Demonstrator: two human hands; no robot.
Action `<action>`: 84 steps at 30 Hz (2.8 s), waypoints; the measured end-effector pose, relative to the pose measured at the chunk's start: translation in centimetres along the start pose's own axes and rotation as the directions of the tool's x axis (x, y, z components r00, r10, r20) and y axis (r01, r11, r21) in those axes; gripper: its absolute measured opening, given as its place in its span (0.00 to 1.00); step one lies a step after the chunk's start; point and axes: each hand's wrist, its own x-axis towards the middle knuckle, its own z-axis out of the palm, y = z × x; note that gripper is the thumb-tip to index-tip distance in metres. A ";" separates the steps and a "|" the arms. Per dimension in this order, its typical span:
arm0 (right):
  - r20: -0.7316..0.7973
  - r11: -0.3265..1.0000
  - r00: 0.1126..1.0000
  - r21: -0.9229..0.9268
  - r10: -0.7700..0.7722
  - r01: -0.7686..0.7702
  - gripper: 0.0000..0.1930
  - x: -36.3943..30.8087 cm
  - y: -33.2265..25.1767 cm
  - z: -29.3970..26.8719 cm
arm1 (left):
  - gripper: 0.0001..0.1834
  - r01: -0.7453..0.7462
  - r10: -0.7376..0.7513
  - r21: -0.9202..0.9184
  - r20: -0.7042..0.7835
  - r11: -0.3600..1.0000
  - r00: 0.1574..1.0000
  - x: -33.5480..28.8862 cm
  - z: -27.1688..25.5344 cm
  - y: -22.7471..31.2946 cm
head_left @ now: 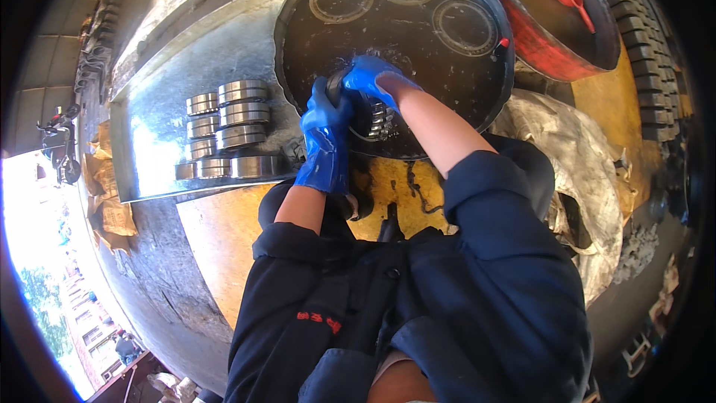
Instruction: The person washes metal bearings in a container of liquid by hand, rotating and rubbing the components, and places the cleaned bearings onto a metal tray.
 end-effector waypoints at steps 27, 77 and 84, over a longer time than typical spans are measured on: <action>-0.517 0.977 0.839 0.199 0.170 -0.075 0.37 -7.6 -1.1 6.6 | 0.31 -0.019 0.018 -0.001 -0.088 1.000 0.996 -0.3 -1.0 -0.6; -0.210 0.985 0.969 0.083 -0.128 0.149 0.26 -0.9 5.2 2.7 | 0.31 -0.029 0.028 -0.037 -0.015 0.999 0.999 0.1 0.5 1.2; -0.443 0.984 0.885 0.164 0.140 -0.073 0.45 -9.0 2.1 8.4 | 0.32 0.035 -0.035 0.001 -0.023 0.999 0.999 0.1 -1.2 -0.4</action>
